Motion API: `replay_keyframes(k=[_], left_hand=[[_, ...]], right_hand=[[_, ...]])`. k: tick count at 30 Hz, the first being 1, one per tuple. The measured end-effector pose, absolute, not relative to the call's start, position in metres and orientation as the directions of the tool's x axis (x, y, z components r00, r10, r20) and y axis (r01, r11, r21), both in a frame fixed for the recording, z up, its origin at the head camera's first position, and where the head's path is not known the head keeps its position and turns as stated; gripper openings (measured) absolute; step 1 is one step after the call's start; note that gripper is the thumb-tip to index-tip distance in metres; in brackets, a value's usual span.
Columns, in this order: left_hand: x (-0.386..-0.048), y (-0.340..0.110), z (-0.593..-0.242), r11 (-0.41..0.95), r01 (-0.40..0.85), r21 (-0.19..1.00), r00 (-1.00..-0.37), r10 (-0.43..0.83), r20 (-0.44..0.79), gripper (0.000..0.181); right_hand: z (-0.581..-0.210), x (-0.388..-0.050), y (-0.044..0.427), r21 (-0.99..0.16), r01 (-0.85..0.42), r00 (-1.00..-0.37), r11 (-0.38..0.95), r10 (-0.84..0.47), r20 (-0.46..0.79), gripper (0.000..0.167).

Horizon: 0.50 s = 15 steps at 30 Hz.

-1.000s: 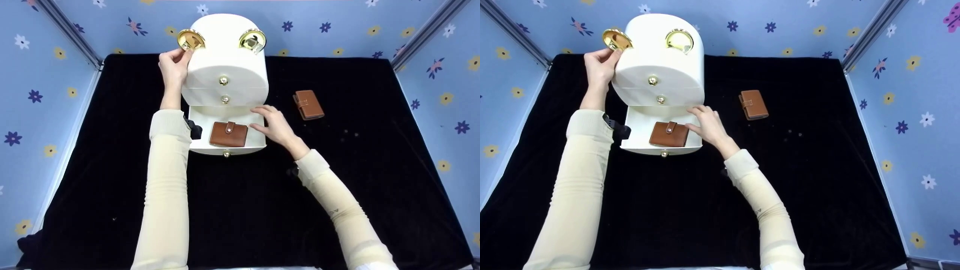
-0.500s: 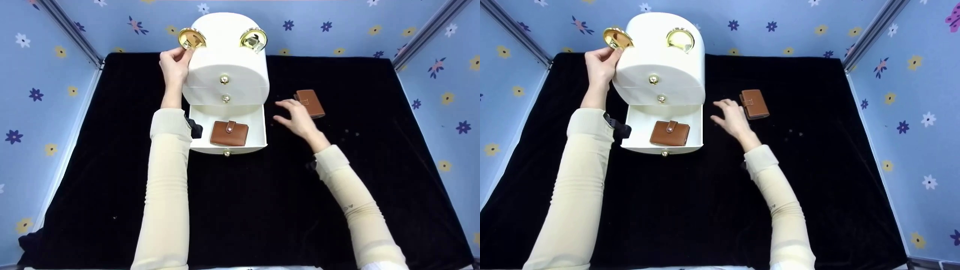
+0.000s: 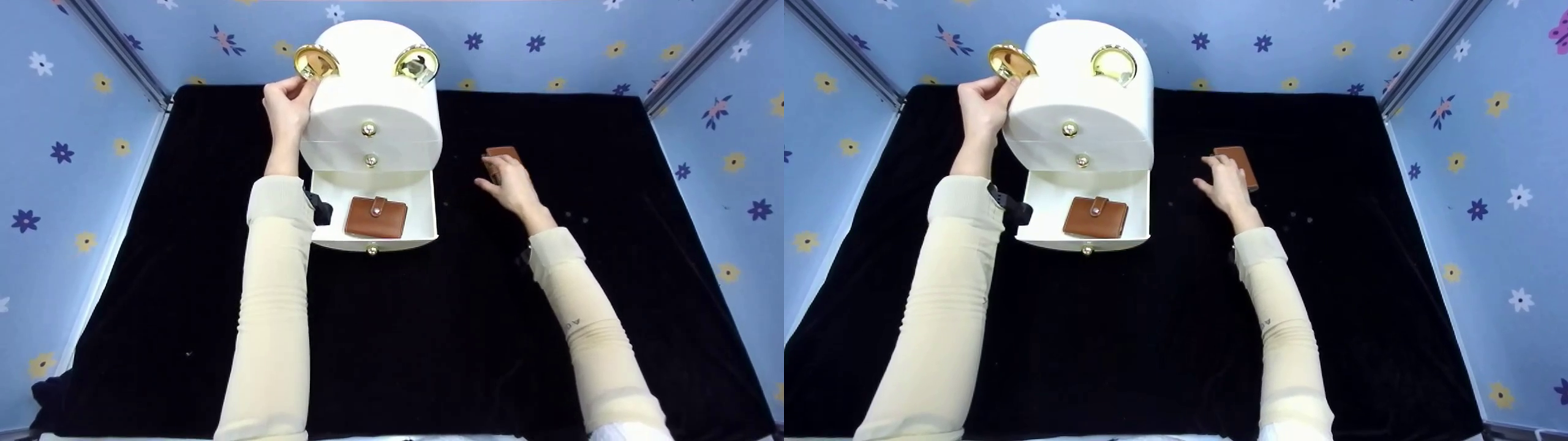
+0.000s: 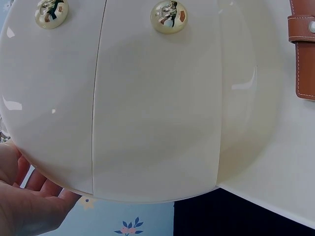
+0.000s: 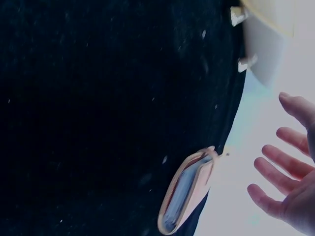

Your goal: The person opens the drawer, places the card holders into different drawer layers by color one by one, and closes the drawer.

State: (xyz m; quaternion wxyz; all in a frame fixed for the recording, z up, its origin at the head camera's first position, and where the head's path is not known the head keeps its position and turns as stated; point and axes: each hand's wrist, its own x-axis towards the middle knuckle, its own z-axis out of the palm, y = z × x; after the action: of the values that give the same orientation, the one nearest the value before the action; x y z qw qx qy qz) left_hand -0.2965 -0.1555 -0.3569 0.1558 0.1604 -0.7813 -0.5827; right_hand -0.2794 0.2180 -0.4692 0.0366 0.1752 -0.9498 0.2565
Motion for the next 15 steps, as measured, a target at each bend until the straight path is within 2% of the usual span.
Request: replay_keyframes(k=[15], left_hand=[[-0.297,-0.154,-0.357,0.248,-0.072,0.966,-0.901,-0.432,0.044,0.025]], right_hand=[[-0.487,-0.295,0.237,-0.463,-0.140,-0.989,0.875,-0.146,0.023,0.058]])
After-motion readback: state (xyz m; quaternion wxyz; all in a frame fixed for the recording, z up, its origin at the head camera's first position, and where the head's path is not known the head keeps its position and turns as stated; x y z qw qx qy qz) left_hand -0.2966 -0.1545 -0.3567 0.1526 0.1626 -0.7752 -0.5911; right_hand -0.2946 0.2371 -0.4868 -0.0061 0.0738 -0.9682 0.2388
